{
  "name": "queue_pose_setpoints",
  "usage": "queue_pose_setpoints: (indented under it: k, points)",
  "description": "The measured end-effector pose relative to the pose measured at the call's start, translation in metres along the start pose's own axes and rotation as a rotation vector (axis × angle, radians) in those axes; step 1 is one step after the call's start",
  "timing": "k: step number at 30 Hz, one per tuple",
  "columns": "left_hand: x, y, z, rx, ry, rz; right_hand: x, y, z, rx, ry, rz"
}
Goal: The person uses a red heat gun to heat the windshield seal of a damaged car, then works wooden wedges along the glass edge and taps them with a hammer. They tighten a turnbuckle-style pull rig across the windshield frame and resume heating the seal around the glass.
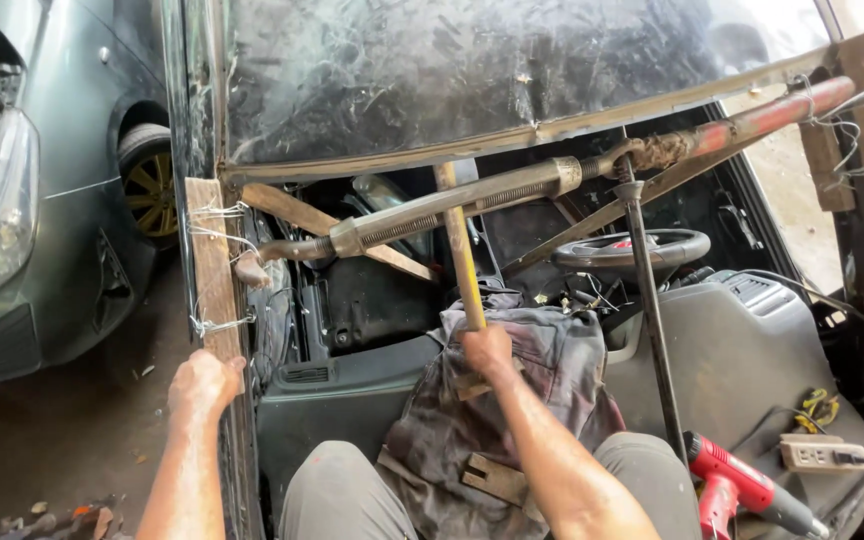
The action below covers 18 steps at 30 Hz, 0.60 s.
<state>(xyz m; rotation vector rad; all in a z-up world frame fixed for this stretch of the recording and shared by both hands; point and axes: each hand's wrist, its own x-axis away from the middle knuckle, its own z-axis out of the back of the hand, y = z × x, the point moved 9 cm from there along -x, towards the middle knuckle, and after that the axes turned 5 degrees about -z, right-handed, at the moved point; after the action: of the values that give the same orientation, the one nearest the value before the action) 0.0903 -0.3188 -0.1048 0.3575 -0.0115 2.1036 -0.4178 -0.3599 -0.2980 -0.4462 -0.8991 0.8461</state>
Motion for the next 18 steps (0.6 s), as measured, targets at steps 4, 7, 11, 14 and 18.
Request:
queue_pose_setpoints:
  k: [4,7,11,14,18]
  points:
    - [-0.001,-0.003,-0.007,-0.017,0.018,0.019,-0.003,-0.017,0.008,-0.011,0.004,0.001]
    - [0.009,0.008,0.001,-0.031,0.061,-0.010,0.001,-0.023,0.004,-0.058,0.000,0.009]
    - [0.008,0.001,0.002,0.003,0.024,0.027,0.001,-0.030,-0.006,-0.072,-0.039,0.001]
    - [-0.003,-0.006,-0.008,-0.024,0.042,-0.021,0.025,-0.045,-0.017,-0.203,-0.122,-0.074]
    - [0.006,-0.001,0.001,0.014,0.021,0.014,0.057,-0.053,-0.055,-0.578,-0.282,-0.184]
